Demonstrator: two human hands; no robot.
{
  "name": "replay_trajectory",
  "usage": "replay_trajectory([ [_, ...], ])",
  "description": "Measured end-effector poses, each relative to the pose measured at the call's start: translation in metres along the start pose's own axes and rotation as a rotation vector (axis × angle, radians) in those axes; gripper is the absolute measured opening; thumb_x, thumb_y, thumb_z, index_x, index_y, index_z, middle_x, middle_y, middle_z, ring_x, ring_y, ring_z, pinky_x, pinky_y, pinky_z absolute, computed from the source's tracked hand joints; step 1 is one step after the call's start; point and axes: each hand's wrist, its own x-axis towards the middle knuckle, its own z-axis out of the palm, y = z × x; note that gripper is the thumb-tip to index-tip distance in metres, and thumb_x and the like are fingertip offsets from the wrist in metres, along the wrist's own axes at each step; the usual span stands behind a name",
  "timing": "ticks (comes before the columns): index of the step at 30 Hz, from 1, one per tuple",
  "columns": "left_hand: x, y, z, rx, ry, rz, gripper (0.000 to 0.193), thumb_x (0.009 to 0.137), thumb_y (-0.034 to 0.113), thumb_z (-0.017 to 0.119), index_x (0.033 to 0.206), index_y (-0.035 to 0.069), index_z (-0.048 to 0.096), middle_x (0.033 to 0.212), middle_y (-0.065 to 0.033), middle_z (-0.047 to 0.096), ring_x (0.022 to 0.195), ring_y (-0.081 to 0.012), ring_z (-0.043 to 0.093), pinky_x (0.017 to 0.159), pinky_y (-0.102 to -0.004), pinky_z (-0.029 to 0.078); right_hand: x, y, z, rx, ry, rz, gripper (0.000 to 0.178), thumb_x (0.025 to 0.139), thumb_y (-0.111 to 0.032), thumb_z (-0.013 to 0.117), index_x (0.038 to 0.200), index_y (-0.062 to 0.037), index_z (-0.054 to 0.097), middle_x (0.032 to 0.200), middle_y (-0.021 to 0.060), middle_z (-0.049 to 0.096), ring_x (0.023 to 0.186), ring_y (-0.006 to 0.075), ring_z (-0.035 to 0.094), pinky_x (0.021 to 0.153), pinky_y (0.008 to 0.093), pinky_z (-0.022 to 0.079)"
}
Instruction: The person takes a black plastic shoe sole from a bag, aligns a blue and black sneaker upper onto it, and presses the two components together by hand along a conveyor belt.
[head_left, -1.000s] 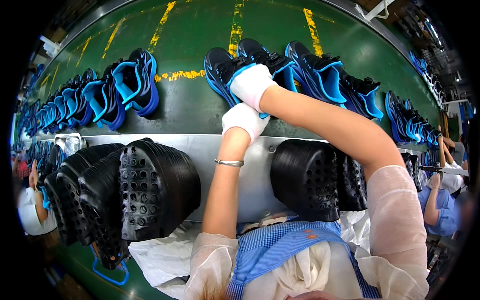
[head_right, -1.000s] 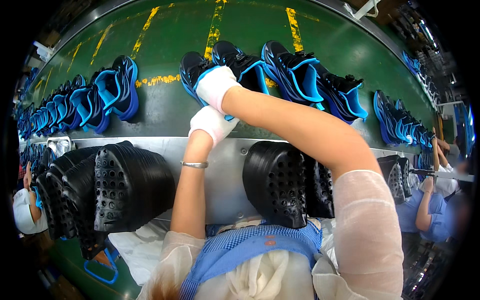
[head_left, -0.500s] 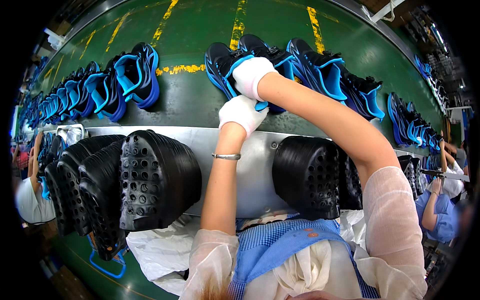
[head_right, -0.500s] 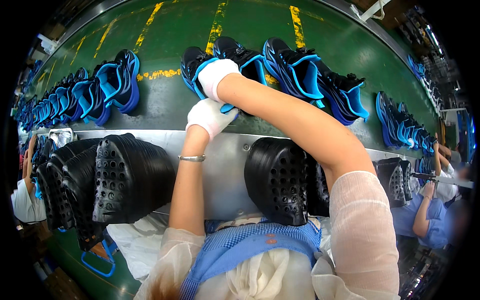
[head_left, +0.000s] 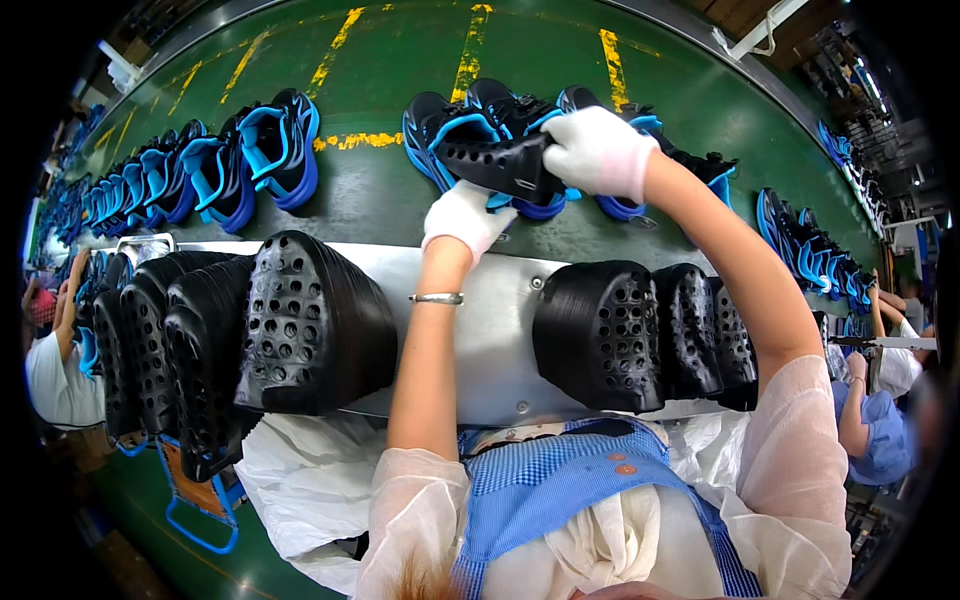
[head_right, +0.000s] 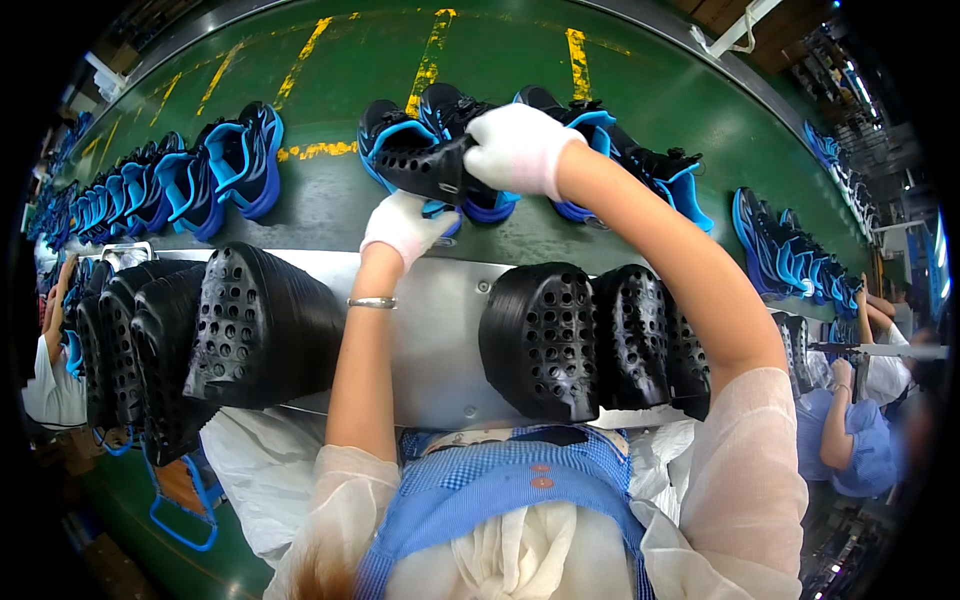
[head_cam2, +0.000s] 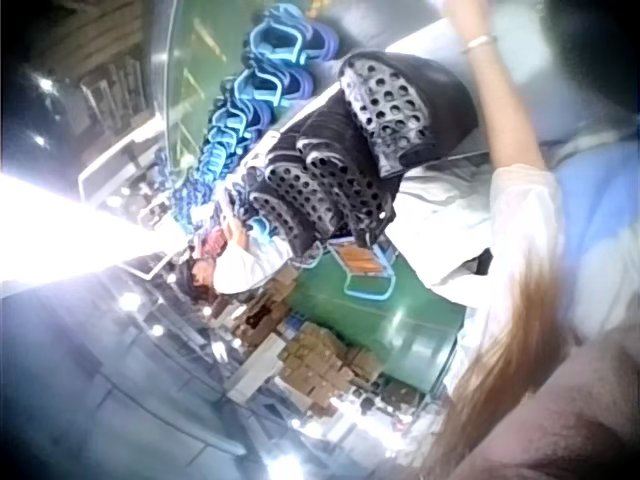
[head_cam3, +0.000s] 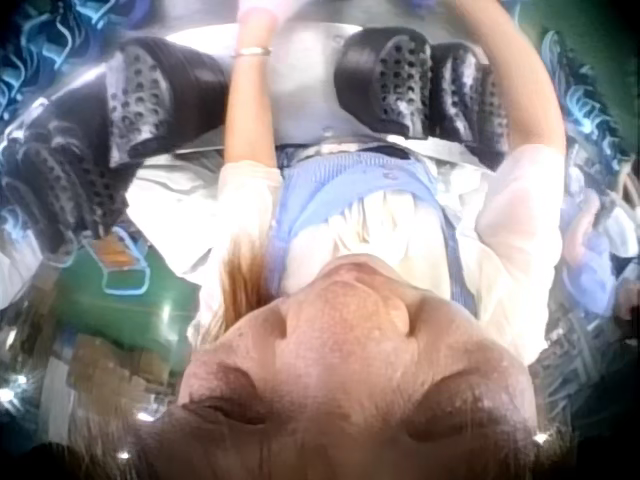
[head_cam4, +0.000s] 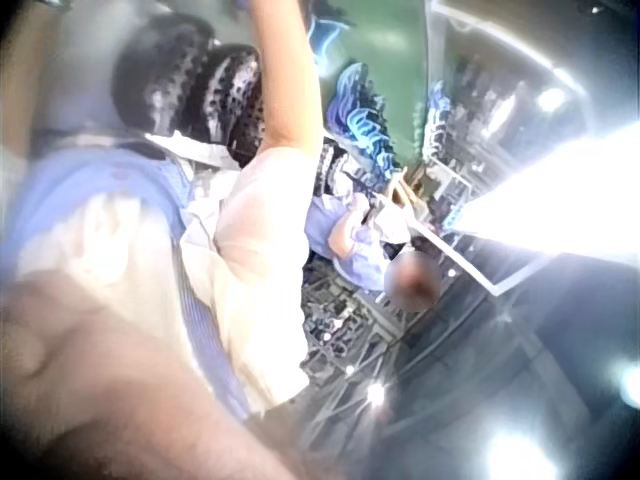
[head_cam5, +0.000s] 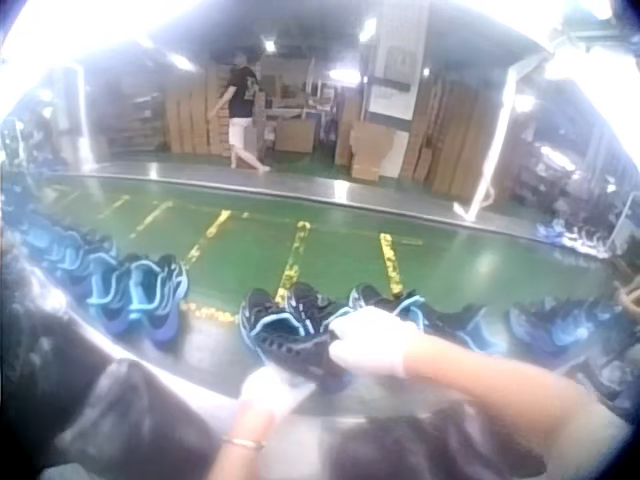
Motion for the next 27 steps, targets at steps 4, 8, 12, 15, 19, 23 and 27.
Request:
replay_trajectory([
  [4, -0.021, -0.009, 0.011, -0.224, 0.27, 0.235, 0.047, 0.076, 0.023, 0.066, 0.119, 0.005, 0.056, 0.116, -0.0171, 0.055, 0.103, -0.0345, 0.057, 0.089, -0.0381, 0.047, -0.049, 0.026, 0.017, 0.023, 0.3, -0.088, 0.017, 0.077, -0.013, 0.049, 0.083, 0.0003, 0.057, 0.066, 0.0226, 0.058, 0.066, 0.0395, 0.06, 0.064, 0.0471, 0.048],
  [8, -0.05, 0.019, 0.01, -0.842, 0.443, 0.136, 0.042, 0.087, 0.031, 0.06, 0.117, 0.003, 0.056, 0.112, -0.015, 0.057, 0.095, -0.0267, 0.061, 0.079, -0.0372, 0.053, -0.083, 0.028, 0.02, 0.035, 0.324, -0.014, 0.019, 0.08, -0.015, 0.05, 0.09, -0.0001, 0.056, 0.066, 0.0222, 0.058, 0.067, 0.0394, 0.059, 0.063, 0.0463, 0.048],
  [12, -0.063, 0.049, 0.019, -1.714, -0.144, 0.283, 0.056, 0.09, 0.047, 0.056, 0.12, 0.0, 0.048, 0.107, -0.0118, 0.059, 0.097, -0.0218, 0.061, 0.082, -0.04, 0.053, -0.108, 0.006, 0.012, 0.198, 0.291, -0.117, 0.018, 0.082, -0.013, 0.052, 0.092, 0.0003, 0.056, 0.068, 0.0225, 0.059, 0.067, 0.0391, 0.06, 0.061, 0.0444, 0.048],
  [15, -0.06, 0.066, 0.027, -1.836, -0.196, 0.316, 0.051, 0.089, 0.045, 0.058, 0.116, 0.002, 0.051, 0.107, -0.0099, 0.06, 0.098, -0.0216, 0.06, 0.085, -0.04, 0.052, -0.122, 0.003, 0.004, 0.283, 0.22, -0.081, 0.021, 0.08, -0.013, 0.055, 0.094, 0.0023, 0.057, 0.069, 0.0225, 0.06, 0.067, 0.0375, 0.062, 0.061, 0.0418, 0.049],
  [19, -0.052, 0.077, 0.03, -1.771, -0.195, 0.348, 0.045, 0.092, 0.041, 0.055, 0.118, 0.004, 0.05, 0.114, -0.0099, 0.057, 0.106, -0.0214, 0.055, 0.09, -0.0408, 0.048, -0.132, 0.004, -0.007, 0.396, 0.164, -0.007, 0.03, 0.082, -0.025, 0.059, 0.09, 0.0033, 0.059, 0.065, 0.02, 0.06, 0.062, 0.0327, 0.062, 0.058, 0.0382, 0.049],
  [23, -0.039, 0.089, 0.037, -1.788, -0.193, 0.332, 0.037, 0.093, 0.034, 0.057, 0.115, 0.004, 0.051, 0.108, -0.0081, 0.059, 0.101, -0.0198, 0.057, 0.085, -0.0389, 0.051, -0.125, 0.015, -0.002, 0.26, 0.245, 0.08, 0.038, 0.083, -0.037, 0.06, 0.082, 0.0014, 0.06, 0.064, 0.0182, 0.06, 0.061, 0.0326, 0.062, 0.057, 0.0386, 0.048],
  [27, -0.035, 0.091, 0.023, -1.548, -0.153, 0.177, 0.036, 0.09, 0.035, 0.06, 0.106, 0.004, 0.057, 0.105, -0.0085, 0.059, 0.095, -0.0188, 0.059, 0.082, -0.0346, 0.05, -0.117, 0.031, 0.008, 0.129, 0.285, 0.06, 0.038, 0.082, -0.038, 0.061, 0.073, -0.0013, 0.058, 0.061, 0.0172, 0.058, 0.06, 0.0342, 0.061, 0.057, 0.0413, 0.048],
])
